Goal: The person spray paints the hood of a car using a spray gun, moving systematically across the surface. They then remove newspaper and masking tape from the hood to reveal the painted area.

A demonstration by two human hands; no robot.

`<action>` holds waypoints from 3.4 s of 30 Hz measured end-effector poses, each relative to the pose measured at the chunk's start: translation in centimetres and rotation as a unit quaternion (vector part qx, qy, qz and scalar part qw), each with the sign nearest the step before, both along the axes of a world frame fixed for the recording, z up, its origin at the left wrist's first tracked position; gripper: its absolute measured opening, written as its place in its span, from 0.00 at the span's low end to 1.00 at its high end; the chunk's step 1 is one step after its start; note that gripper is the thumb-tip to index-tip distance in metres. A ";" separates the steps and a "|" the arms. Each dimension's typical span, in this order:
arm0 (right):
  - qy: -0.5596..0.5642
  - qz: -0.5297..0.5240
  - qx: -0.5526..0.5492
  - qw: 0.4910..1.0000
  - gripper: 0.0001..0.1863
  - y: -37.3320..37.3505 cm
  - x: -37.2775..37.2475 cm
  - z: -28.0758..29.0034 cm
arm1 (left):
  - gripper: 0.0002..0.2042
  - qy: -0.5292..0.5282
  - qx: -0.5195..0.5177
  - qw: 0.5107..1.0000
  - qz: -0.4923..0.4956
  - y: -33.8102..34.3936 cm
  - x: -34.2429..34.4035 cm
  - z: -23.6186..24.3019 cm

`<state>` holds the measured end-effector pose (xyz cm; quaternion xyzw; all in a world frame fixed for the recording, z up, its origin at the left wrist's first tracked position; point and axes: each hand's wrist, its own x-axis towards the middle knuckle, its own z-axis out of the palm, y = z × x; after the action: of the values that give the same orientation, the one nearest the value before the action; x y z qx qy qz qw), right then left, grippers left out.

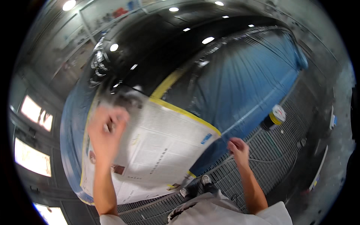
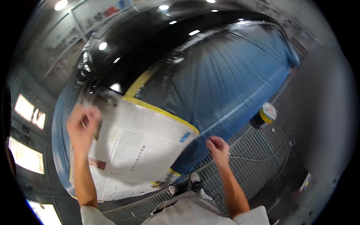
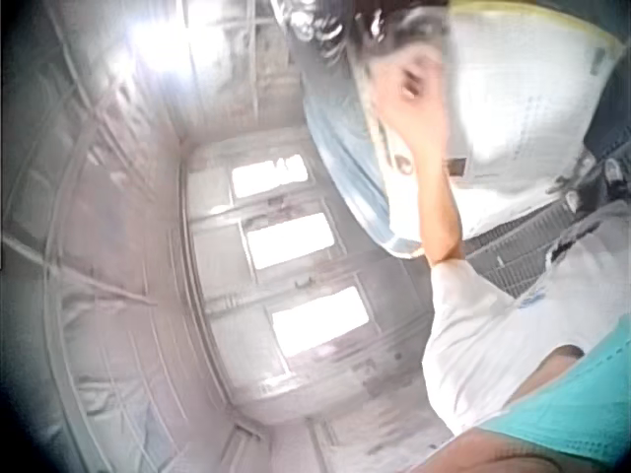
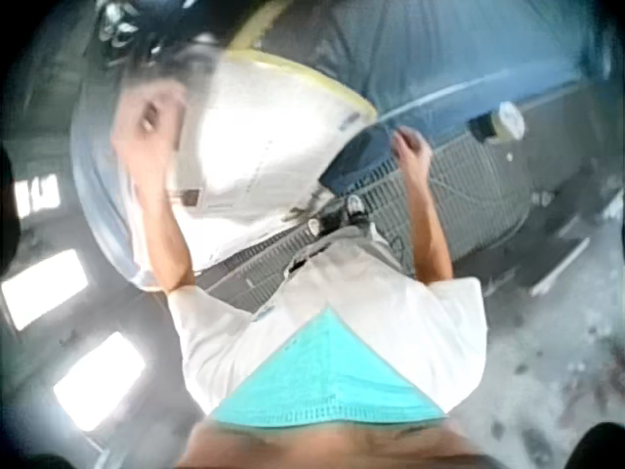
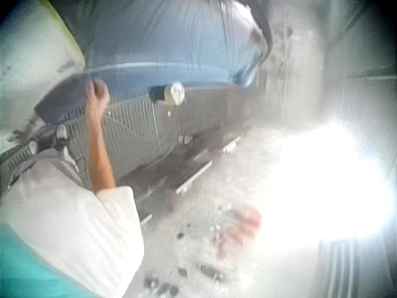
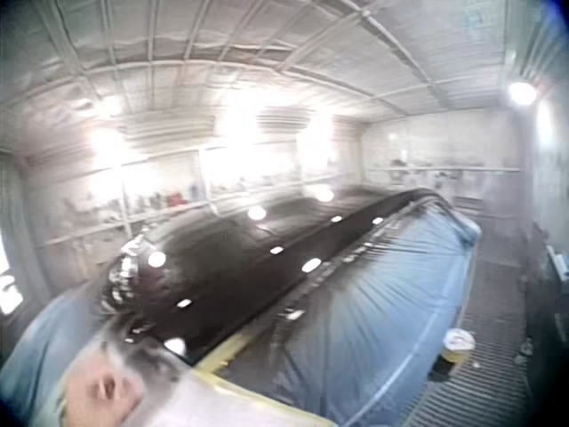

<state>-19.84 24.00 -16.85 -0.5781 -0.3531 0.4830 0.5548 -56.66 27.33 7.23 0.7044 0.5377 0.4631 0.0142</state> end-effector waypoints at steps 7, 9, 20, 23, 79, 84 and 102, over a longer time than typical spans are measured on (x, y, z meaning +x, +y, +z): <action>-0.040 0.007 0.055 0.998 0.09 2.1 -5.3 0.8 | 0.15 -0.043 -0.241 0.962 -0.122 -4.6 11.7 -10.1; -0.080 0.016 0.102 0.991 0.07 0.8 -7.6 2.7 | 0.19 -0.062 -0.259 0.957 -0.113 -4.6 13.0 -11.3; 0.000 0.211 0.259 0.943 0.19 -0.2 -7.9 7.2 | 0.03 -0.151 -0.269 0.950 0.048 -5.4 10.2 -9.2; -0.020 0.155 0.275 0.949 0.17 2.5 -7.4 6.1 | 0.03 -0.168 -0.243 0.950 0.097 -6.6 9.0 -7.4; 0.039 -0.046 0.251 0.966 0.05 8.2 -16.4 7.4 | 0.05 0.032 -0.126 0.976 0.174 -12.2 8.5 -6.5; -0.007 -0.050 0.297 0.953 0.08 7.2 -15.6 8.8 | 0.05 0.001 -0.145 0.973 0.180 -12.2 8.4 -6.4; -0.148 -0.027 0.401 0.904 0.09 9.4 -14.9 9.4 | 0.05 0.012 -0.127 0.983 0.132 -12.0 8.0 -6.4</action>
<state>-34.78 33.43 -7.40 -0.3812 -0.5796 0.1946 0.6935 -48.66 15.36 0.79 0.6253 0.6802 0.3808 0.0360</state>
